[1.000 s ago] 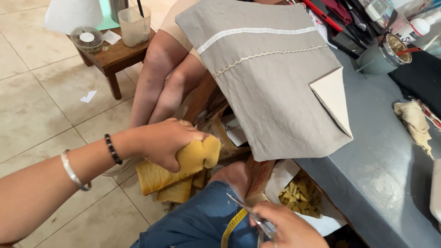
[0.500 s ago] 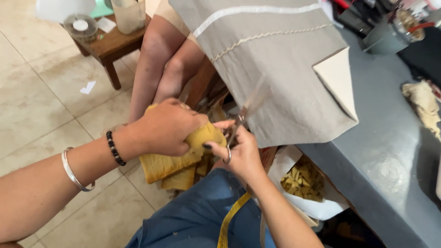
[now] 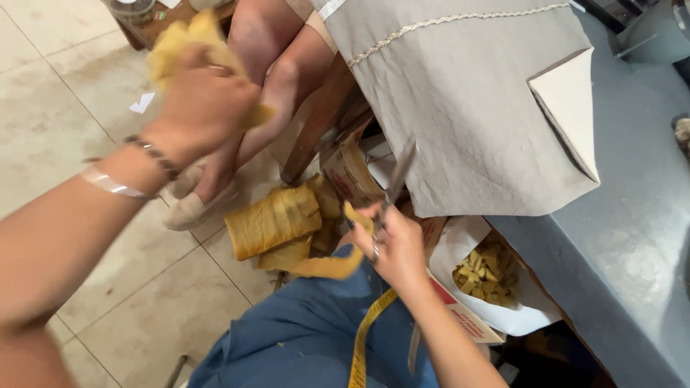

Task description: Cutting a large piece of yellow foam into thin strips using scissors at a workbench.

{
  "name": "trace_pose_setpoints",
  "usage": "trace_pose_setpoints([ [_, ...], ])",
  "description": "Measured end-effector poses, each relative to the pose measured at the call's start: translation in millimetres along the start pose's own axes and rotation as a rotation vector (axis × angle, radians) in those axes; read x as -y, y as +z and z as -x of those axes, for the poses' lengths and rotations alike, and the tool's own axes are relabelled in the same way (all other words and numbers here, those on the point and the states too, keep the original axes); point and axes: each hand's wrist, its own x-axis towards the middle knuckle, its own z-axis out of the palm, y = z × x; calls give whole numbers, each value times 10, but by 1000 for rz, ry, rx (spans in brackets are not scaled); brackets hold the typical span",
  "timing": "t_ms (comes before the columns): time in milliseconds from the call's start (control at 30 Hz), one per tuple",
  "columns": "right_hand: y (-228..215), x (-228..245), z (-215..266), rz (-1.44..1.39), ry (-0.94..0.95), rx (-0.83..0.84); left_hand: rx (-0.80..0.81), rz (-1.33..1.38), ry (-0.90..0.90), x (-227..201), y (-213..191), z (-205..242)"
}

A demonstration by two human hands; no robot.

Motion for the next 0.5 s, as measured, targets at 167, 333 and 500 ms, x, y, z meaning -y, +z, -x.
trace_pose_setpoints([
  [167,-101,-15,162,-388,143,-69,-260,-710,709,978,-8,-286],
  [333,-434,312,225,-324,49,-265,-98,-298,358,1391,117,-198],
  [500,-758,196,550,-352,-7,-577,-6,558,43,2276,1040,-134],
])
